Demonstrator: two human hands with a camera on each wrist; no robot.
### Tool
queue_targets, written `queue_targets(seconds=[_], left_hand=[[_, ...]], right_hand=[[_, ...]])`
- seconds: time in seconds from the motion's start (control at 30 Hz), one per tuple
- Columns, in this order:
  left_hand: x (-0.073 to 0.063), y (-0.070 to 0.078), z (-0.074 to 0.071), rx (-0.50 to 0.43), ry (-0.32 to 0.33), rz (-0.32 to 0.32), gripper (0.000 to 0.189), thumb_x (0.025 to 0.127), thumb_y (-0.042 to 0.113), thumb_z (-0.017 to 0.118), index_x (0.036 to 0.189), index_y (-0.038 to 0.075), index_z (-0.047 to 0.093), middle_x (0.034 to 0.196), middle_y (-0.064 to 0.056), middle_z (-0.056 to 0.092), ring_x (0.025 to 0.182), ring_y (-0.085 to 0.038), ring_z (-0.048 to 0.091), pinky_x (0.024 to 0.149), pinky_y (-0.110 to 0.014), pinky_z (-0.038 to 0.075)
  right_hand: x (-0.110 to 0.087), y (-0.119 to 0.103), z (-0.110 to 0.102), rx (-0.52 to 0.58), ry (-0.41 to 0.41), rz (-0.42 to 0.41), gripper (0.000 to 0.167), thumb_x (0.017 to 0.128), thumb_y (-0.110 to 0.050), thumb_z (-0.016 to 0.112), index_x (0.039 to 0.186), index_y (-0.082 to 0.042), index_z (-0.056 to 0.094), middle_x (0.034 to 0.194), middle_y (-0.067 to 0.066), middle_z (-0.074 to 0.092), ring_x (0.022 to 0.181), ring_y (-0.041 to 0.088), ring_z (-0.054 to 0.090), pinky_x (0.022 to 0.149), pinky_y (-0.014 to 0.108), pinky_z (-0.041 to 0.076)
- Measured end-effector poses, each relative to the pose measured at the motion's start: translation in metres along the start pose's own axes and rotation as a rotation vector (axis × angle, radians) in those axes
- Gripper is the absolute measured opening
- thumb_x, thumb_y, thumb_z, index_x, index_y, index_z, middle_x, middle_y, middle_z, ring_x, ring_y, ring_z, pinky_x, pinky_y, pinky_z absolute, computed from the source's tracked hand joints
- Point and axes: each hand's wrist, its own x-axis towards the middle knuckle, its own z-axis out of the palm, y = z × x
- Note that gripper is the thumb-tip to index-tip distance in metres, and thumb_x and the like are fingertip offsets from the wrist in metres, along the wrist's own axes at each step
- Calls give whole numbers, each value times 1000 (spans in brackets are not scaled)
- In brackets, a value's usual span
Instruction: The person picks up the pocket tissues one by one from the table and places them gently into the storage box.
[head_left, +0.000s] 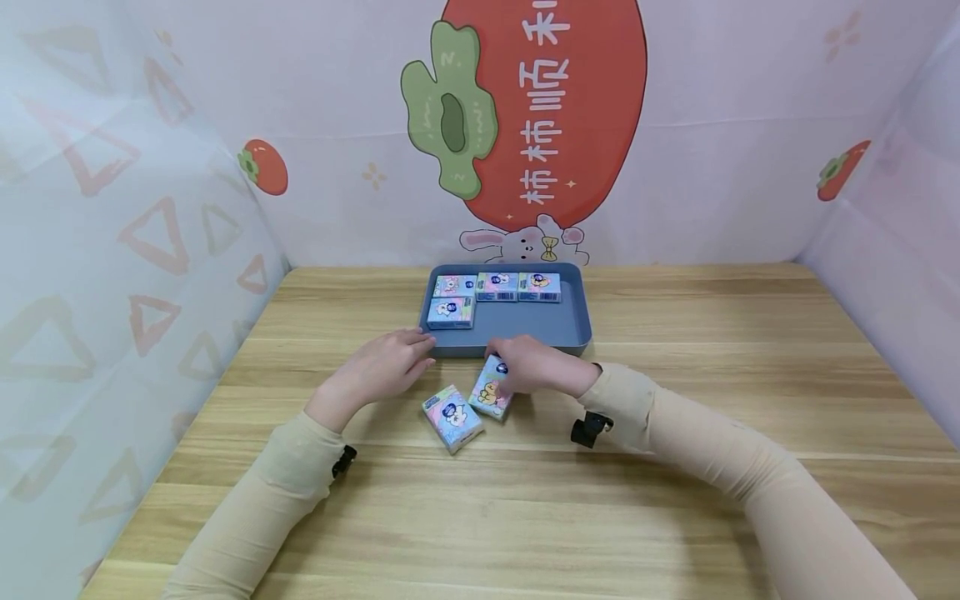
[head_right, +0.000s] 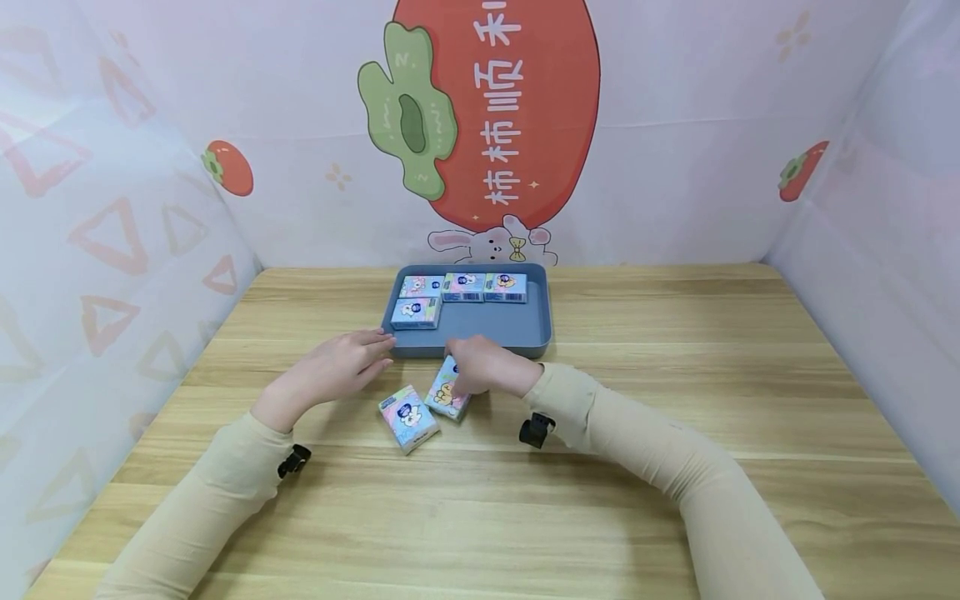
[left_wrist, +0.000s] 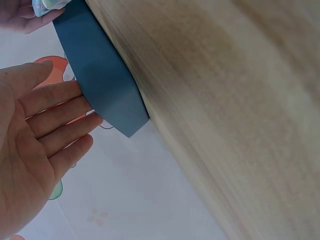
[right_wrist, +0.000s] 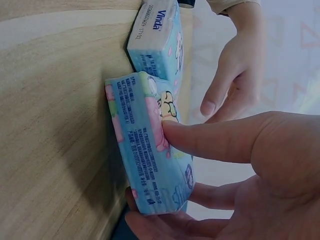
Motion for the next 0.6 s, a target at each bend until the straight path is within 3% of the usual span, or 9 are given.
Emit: queue_targets(seconds=[0.2, 0.6], left_hand=[[0, 0, 0, -6, 12, 11, 38, 95, 23, 57, 123, -2, 61, 126, -21, 60, 120, -35, 56, 102, -47, 46], [0, -1, 2, -4, 22, 17, 37, 95, 22, 57, 123, -2, 61, 126, -21, 60, 120, -35, 56, 102, -47, 47]], right_hand=[[0, 2, -2, 1, 20, -15, 45, 85, -20, 71, 125, -6, 55, 112, 10, 62, 98, 20, 57, 84, 33, 53], [-1, 3, -8, 28, 19, -36, 41, 88, -19, 67, 123, -2, 57, 114, 12, 63, 102, 21, 59, 89, 33, 53]])
